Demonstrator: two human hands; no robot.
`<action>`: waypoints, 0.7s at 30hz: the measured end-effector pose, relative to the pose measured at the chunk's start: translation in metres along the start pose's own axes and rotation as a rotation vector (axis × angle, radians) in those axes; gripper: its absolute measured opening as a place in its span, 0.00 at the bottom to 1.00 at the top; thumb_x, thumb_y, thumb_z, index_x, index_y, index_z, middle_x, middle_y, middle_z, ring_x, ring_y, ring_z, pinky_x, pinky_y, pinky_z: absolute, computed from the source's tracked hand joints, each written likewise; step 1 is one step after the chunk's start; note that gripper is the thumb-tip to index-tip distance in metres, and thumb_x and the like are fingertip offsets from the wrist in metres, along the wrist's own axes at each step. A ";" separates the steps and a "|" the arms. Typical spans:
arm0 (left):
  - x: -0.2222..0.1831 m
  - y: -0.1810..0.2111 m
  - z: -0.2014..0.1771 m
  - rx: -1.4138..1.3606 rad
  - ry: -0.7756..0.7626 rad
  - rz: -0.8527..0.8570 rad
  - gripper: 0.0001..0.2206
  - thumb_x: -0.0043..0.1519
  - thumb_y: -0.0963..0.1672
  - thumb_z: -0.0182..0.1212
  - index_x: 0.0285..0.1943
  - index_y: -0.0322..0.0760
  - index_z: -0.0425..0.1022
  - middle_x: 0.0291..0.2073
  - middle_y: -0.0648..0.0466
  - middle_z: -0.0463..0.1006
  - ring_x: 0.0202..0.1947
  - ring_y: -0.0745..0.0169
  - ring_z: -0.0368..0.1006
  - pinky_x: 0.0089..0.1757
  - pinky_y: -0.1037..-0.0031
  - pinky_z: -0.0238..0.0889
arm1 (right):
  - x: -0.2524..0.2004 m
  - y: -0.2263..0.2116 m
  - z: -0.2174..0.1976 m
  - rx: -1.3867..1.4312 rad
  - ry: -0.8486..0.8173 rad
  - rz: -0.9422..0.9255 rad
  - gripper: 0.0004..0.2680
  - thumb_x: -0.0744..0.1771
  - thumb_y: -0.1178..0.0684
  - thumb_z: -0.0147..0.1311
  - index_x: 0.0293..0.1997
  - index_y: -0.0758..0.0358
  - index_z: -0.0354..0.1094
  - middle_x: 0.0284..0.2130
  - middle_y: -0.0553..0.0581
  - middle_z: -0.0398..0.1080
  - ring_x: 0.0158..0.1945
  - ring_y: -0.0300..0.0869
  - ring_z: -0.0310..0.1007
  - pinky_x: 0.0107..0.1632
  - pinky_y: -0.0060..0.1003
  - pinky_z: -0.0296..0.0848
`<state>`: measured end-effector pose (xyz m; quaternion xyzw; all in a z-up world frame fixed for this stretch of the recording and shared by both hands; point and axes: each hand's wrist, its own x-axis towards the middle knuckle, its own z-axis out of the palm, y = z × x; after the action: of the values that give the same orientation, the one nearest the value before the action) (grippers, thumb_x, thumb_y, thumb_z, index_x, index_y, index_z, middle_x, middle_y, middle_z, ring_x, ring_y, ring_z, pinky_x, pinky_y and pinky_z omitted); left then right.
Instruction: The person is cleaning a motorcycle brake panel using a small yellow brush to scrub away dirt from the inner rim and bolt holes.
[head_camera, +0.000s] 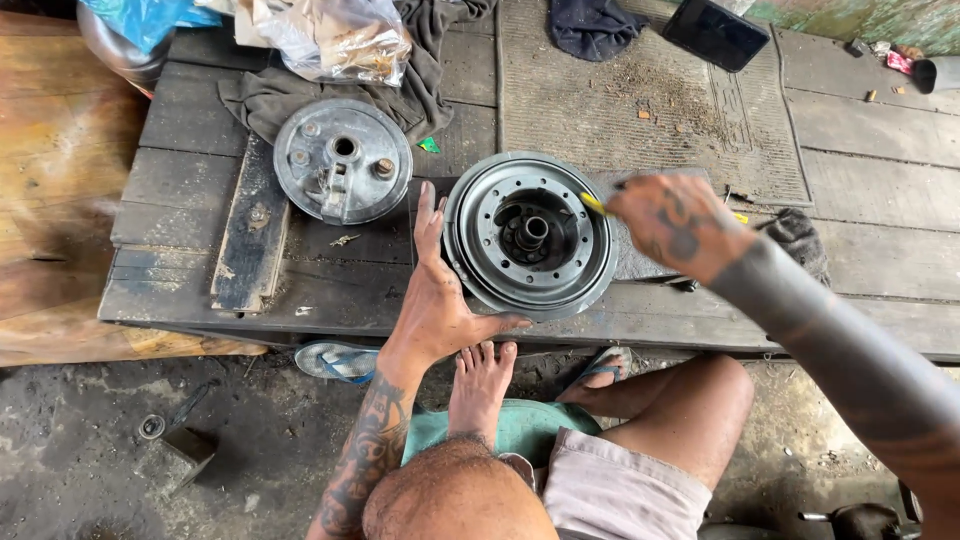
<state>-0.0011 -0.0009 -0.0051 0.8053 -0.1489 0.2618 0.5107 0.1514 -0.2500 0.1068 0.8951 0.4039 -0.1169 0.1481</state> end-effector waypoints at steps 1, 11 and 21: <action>-0.001 0.001 0.000 -0.003 -0.002 -0.002 0.62 0.49 0.59 0.76 0.78 0.40 0.24 0.76 0.20 0.25 0.80 0.20 0.23 0.75 0.44 0.40 | -0.017 -0.004 0.010 0.002 -0.004 0.001 0.13 0.72 0.63 0.39 0.55 0.56 0.74 0.29 0.57 0.76 0.19 0.42 0.74 0.18 0.38 0.72; -0.001 -0.002 0.000 -0.015 0.030 0.051 0.62 0.50 0.58 0.77 0.80 0.45 0.24 0.77 0.25 0.26 0.81 0.26 0.21 0.75 0.41 0.37 | -0.045 -0.010 -0.052 0.467 0.040 -0.107 0.11 0.69 0.48 0.49 0.53 0.55 0.75 0.42 0.55 0.79 0.40 0.47 0.81 0.42 0.44 0.77; 0.006 0.009 -0.007 -0.016 0.025 -0.042 0.64 0.42 0.50 0.88 0.78 0.44 0.32 0.78 0.30 0.31 0.76 0.22 0.46 0.67 0.40 0.53 | 0.031 0.023 0.052 0.164 0.342 0.089 0.08 0.65 0.43 0.51 0.45 0.41 0.73 0.47 0.49 0.74 0.42 0.52 0.81 0.45 0.50 0.81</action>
<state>-0.0032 0.0016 0.0076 0.8009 -0.1276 0.2596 0.5242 0.1840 -0.2621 0.0518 0.9280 0.3724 0.0109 0.0087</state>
